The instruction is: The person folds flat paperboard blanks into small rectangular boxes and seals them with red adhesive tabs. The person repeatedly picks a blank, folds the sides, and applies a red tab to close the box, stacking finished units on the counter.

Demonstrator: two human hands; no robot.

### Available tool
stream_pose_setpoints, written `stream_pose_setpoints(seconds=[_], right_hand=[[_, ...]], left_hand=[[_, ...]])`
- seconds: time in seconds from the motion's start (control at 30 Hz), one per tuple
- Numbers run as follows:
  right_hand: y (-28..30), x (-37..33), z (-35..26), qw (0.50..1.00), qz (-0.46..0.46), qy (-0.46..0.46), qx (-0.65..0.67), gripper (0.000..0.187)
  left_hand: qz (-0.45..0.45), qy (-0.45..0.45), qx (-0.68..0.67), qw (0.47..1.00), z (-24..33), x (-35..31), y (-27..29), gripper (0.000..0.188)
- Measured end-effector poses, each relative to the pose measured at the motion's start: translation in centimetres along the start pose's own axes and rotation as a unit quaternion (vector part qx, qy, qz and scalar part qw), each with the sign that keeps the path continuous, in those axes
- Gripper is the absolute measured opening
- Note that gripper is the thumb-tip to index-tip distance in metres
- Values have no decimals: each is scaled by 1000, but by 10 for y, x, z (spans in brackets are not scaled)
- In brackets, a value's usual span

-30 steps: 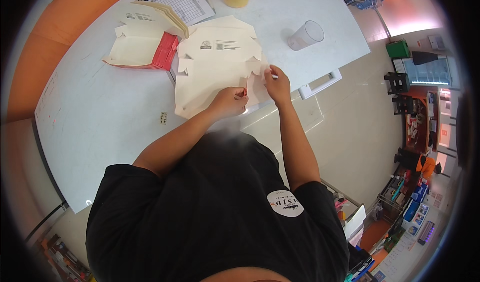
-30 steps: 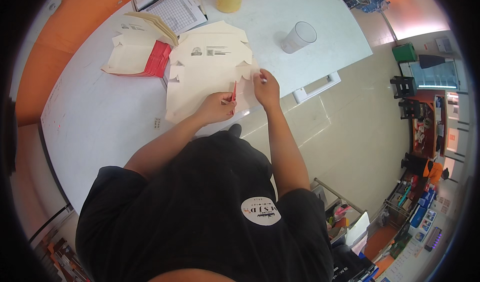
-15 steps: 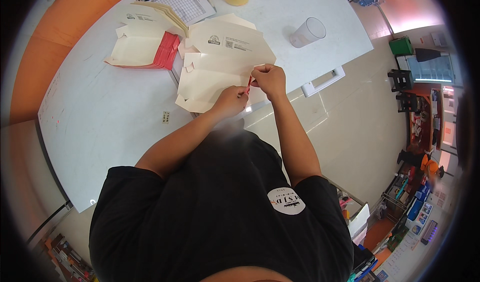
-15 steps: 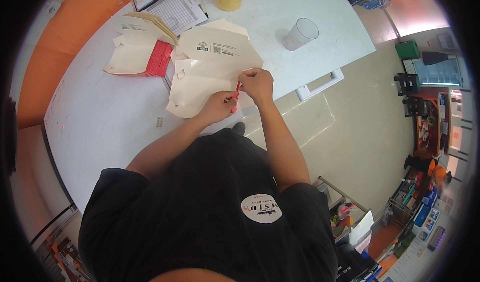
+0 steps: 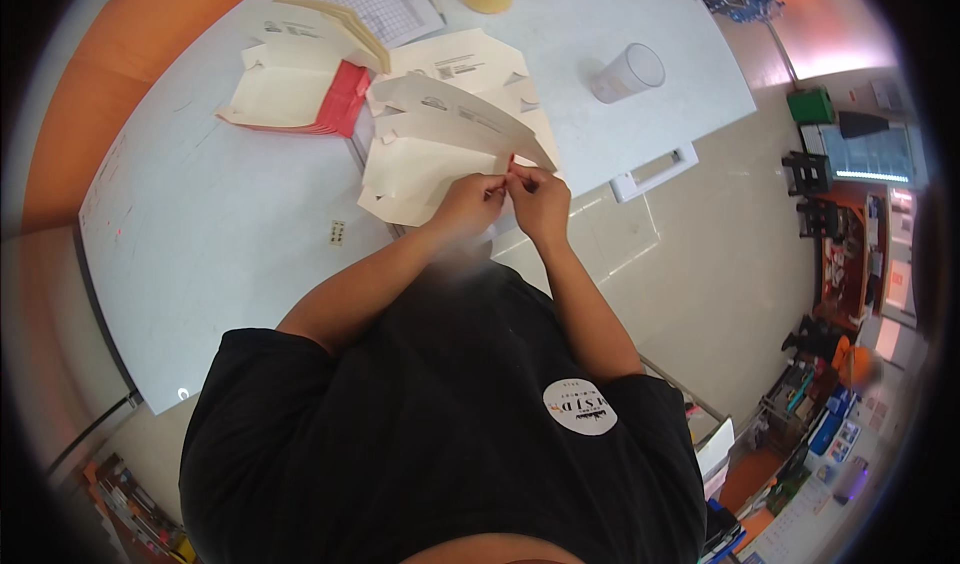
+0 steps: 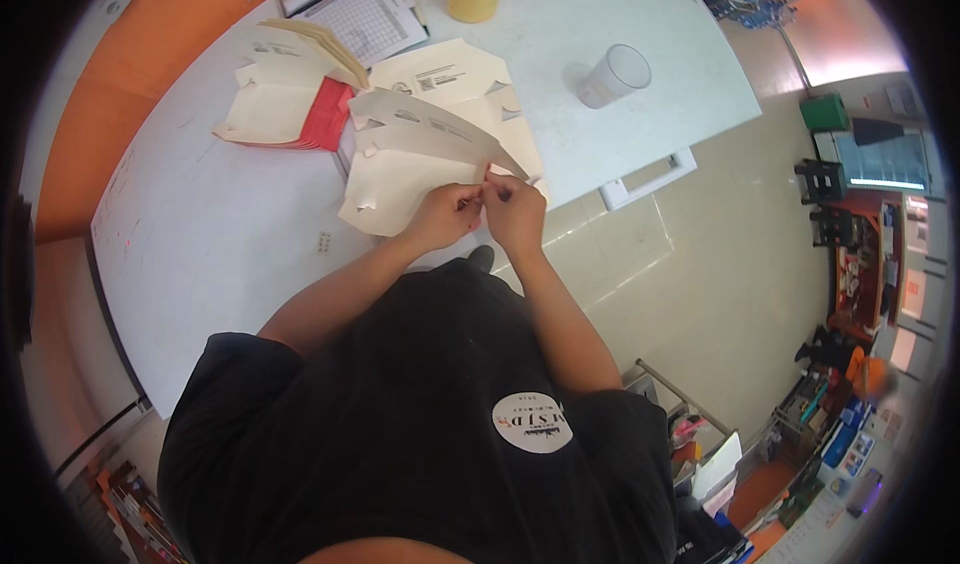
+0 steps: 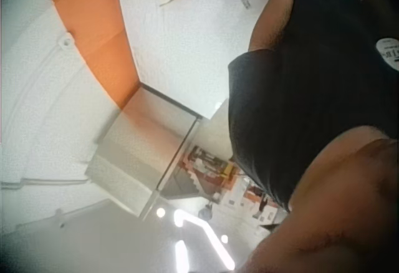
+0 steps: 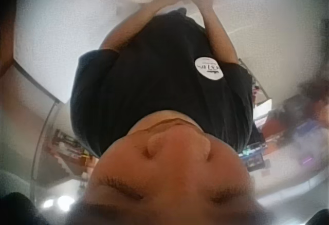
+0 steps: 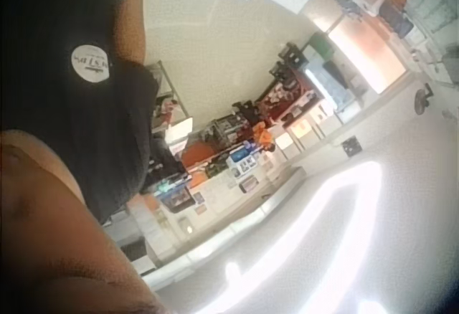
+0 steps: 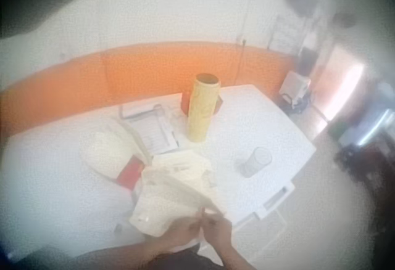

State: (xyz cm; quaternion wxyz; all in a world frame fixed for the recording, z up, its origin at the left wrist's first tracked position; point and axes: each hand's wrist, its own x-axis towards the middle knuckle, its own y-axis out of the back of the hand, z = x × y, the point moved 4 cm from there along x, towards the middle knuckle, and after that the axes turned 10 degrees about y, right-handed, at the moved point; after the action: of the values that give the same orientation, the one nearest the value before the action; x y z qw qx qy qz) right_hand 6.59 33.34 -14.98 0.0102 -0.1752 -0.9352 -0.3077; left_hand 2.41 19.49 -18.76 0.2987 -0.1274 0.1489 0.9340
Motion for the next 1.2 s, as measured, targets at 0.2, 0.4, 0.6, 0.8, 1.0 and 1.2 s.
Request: stream_pose_setpoints(seconds=[0.2,0.4,0.6,0.8,1.0,1.2], right_hand=[[-3,-17,23,975,-88,-68,192,24],[26,-28,47,929,-34,-160,332,25],[36,-32,61,974,-57,-125,182,26],[18,-27,42,978,-103,92,-156,39],[1,-27,31,965,-145,33,-216,51],[4,-27,37,965,-140,92,-201,52]], left_hand=[[8,27,127,991,21,2,8,16],[154,-146,210,954,72,-61,21,16],[40,-91,133,986,171,-147,102,15],[214,-10,-68,974,205,-183,182,13],[457,-87,310,829,156,-71,280,22],[229,165,366,887,18,46,278,53]])
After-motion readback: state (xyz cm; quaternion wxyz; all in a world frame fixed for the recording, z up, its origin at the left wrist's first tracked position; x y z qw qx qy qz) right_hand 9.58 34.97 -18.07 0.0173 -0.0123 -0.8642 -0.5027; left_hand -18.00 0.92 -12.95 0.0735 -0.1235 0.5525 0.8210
